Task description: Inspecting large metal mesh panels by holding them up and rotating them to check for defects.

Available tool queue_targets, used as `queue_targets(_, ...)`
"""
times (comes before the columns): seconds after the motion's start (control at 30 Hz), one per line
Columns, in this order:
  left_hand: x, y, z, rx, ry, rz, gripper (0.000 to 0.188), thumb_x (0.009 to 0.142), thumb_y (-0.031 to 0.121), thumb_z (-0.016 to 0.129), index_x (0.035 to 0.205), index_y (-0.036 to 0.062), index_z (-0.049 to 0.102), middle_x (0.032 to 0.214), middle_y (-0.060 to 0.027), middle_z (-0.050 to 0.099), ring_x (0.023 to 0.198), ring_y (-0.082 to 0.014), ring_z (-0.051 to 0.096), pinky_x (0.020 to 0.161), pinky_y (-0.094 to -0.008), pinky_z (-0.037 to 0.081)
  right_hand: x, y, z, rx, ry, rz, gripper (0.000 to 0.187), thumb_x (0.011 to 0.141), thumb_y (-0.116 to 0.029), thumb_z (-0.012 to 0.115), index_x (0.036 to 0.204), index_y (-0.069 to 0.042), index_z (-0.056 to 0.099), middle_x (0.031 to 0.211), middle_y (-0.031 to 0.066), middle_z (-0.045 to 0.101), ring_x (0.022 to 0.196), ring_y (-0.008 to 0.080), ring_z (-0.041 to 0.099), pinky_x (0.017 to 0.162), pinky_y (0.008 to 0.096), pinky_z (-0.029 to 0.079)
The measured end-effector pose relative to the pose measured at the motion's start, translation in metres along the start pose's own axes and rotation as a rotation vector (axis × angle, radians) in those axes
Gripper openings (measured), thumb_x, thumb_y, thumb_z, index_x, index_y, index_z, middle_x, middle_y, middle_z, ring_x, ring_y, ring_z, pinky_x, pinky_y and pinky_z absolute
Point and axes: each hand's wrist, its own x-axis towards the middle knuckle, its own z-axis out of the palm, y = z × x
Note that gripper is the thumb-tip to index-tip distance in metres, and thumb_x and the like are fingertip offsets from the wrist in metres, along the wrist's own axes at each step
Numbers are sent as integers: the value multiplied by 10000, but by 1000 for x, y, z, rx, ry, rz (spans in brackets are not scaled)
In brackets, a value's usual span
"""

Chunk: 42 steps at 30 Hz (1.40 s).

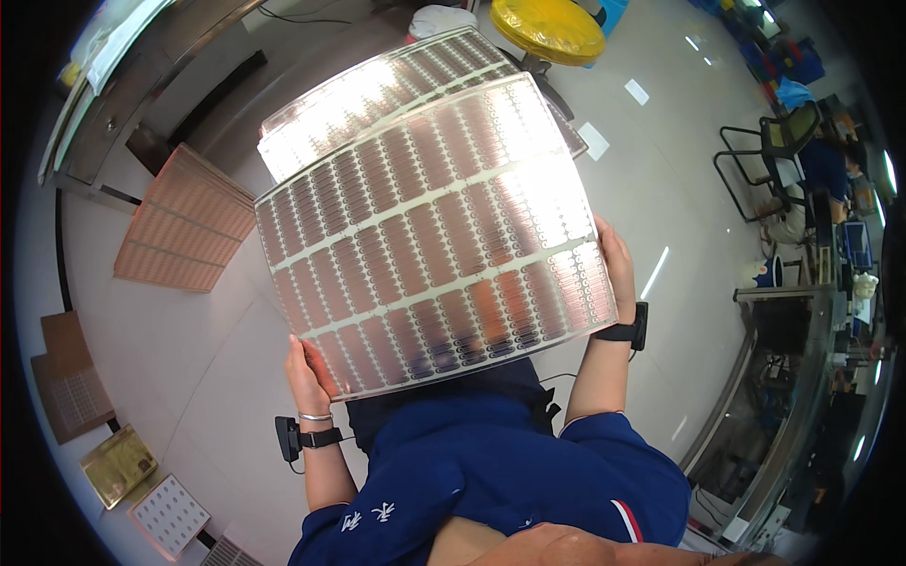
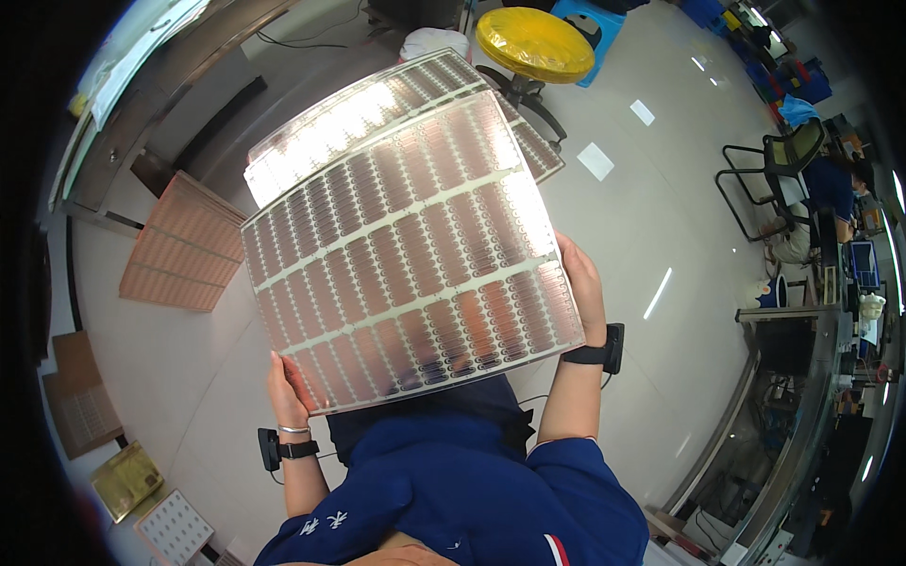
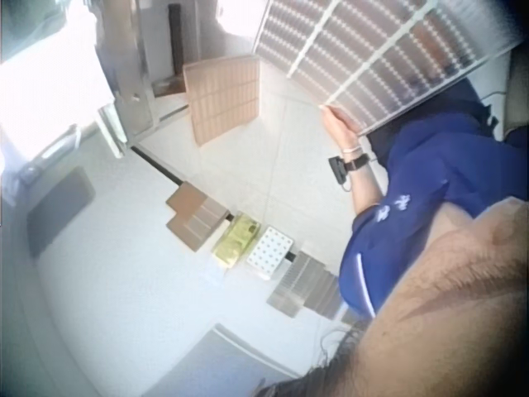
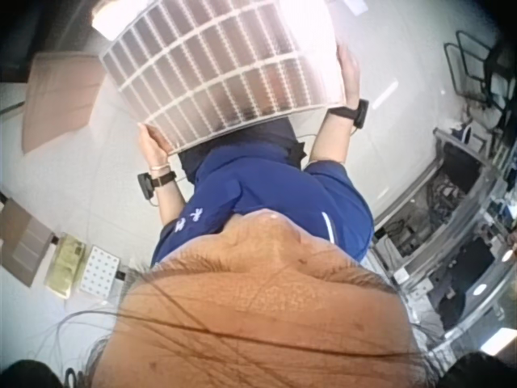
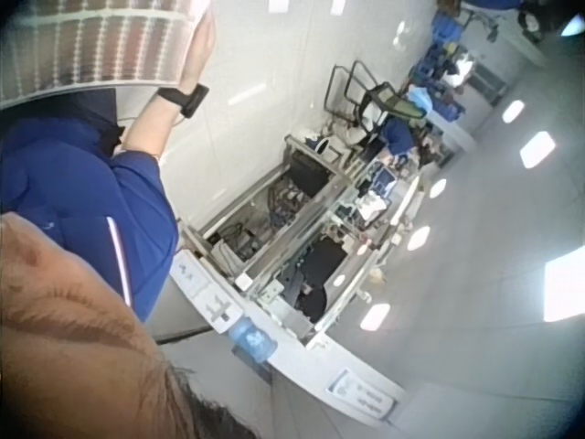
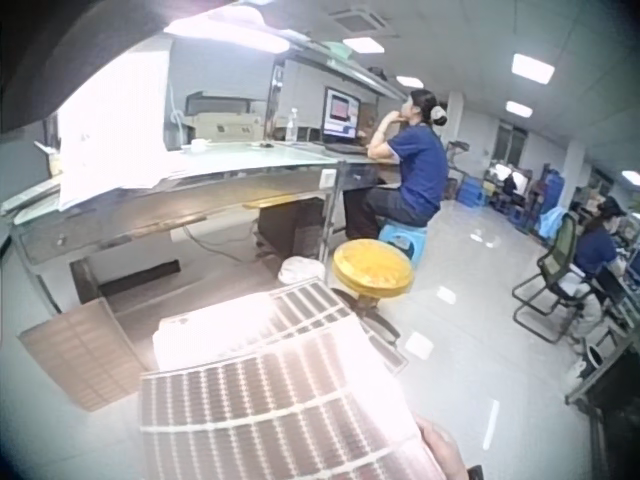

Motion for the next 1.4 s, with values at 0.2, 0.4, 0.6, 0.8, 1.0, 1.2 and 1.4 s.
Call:
queue_targets(0.2, -8, 11, 8, -65, 70, 77, 352, 933, 372, 445, 735, 90, 514, 713, 47, 476, 656, -37, 433, 584, -184, 368, -1, -1, -6, -94, -64, -13, 482, 904, -200, 479, 1272, 94, 378, 1217, 151, 510, 1080, 179, 518, 931, 270, 388)
queue_targets(0.4, -18, 23, 12, 86, 30, 179, 394, 940, 370, 419, 672, 93, 499, 583, 45, 438, 520, -34, 381, 473, -179, 312, -2, -1, -21, -116, -28, 5, 425, 890, -120, 504, 1256, 77, 419, 1216, 135, 517, 1102, 170, 497, 944, 265, 367)
queue_targets(0.6, -26, 34, 20, 64, -56, 212, 398, 948, 375, 388, 659, 107, 450, 479, 59, 356, 344, -22, 256, 299, -179, 186, 1, 11, -40, -197, 58, 30, 396, 894, -107, 497, 1250, 57, 441, 1158, 101, 552, 1002, 136, 529, 895, 252, 397)
queue_targets(0.8, -26, 35, 18, 69, -114, 247, 388, 948, 354, 403, 646, 111, 426, 494, 67, 329, 379, -15, 235, 324, -188, 181, 2, 14, -26, -137, 93, 30, 309, 896, -94, 486, 1175, 38, 505, 949, 32, 574, 929, 116, 540, 842, 248, 423)
queue_targets(1.0, -31, 41, 15, 109, -127, 262, 373, 943, 317, 432, 637, 105, 415, 540, 74, 326, 445, -16, 232, 377, -187, 174, 5, 21, -30, -117, 83, 20, 213, 902, -79, 469, 1079, 15, 539, 924, 31, 582, 883, 102, 541, 790, 236, 427)
queue_targets(1.2, -33, 43, 17, 56, -188, 316, 341, 948, 291, 430, 714, 56, 506, 589, 89, 346, 525, -18, 254, 465, -198, 210, 7, 25, -37, -95, 81, 45, 134, 910, -77, 456, 983, -13, 548, 882, 43, 591, 832, 116, 562, 761, 244, 442)
queue_targets(1.4, -29, 37, 12, 59, -197, 339, 348, 947, 303, 430, 717, 53, 505, 589, 91, 333, 525, -24, 258, 468, -203, 214, 6, 24, -32, -99, 77, 36, 101, 910, -87, 463, 928, -25, 540, 866, 61, 605, 808, 118, 565, 743, 245, 450)
